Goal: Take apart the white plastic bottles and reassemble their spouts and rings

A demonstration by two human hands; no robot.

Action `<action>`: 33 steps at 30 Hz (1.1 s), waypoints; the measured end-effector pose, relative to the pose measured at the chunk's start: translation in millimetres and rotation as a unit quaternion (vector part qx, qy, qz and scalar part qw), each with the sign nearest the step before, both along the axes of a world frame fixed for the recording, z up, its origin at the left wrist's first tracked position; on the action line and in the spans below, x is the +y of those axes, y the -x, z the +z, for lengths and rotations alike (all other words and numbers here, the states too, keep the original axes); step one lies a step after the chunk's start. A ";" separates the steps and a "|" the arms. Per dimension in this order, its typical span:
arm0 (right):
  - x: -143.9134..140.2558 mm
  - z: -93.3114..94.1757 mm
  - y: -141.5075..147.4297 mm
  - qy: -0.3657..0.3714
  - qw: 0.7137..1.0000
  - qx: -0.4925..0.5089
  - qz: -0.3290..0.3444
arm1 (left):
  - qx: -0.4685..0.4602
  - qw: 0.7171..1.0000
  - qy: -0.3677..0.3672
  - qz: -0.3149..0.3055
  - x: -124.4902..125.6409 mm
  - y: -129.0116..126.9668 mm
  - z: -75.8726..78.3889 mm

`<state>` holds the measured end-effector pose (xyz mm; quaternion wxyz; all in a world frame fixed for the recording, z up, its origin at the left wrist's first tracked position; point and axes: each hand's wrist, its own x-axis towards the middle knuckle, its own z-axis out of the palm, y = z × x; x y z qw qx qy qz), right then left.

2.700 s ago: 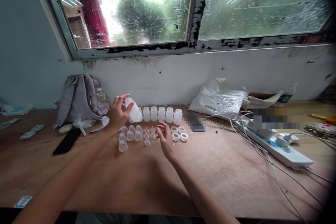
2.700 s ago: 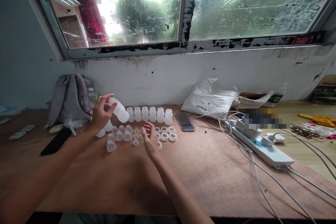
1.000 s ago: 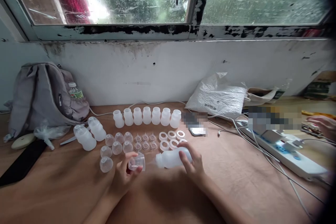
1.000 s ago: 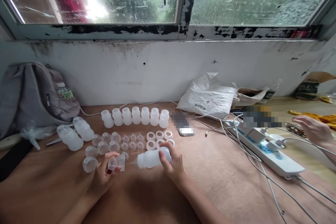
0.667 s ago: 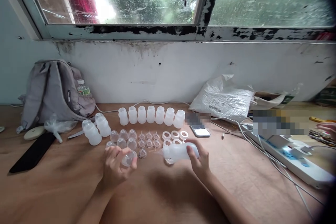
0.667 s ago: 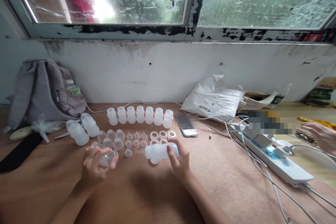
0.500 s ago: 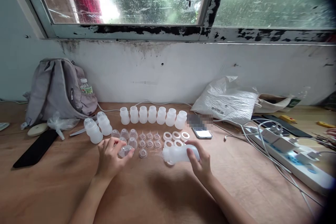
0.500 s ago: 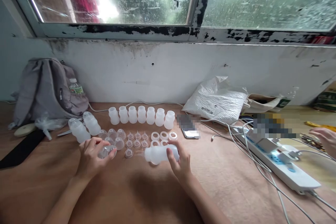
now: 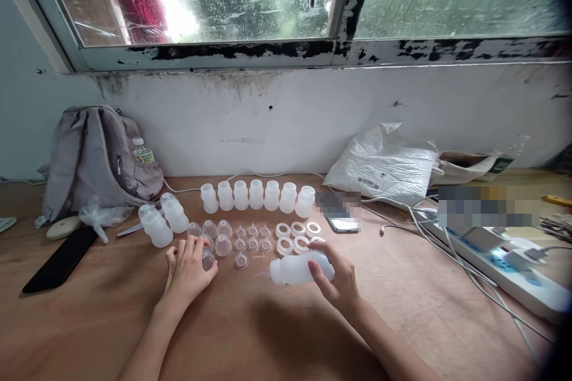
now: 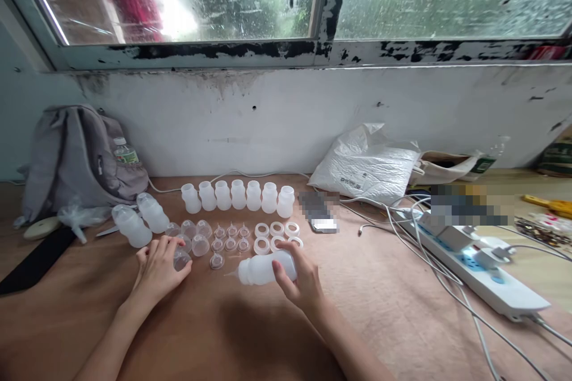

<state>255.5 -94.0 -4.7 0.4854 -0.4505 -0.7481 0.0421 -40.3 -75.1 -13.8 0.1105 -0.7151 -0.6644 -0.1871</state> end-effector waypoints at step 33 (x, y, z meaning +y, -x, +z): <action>-23.5 6.6 10.7 0.122 0.983 0.080 0.113 | -0.251 0.809 0.392 -0.358 -23.0 -103.3 6.2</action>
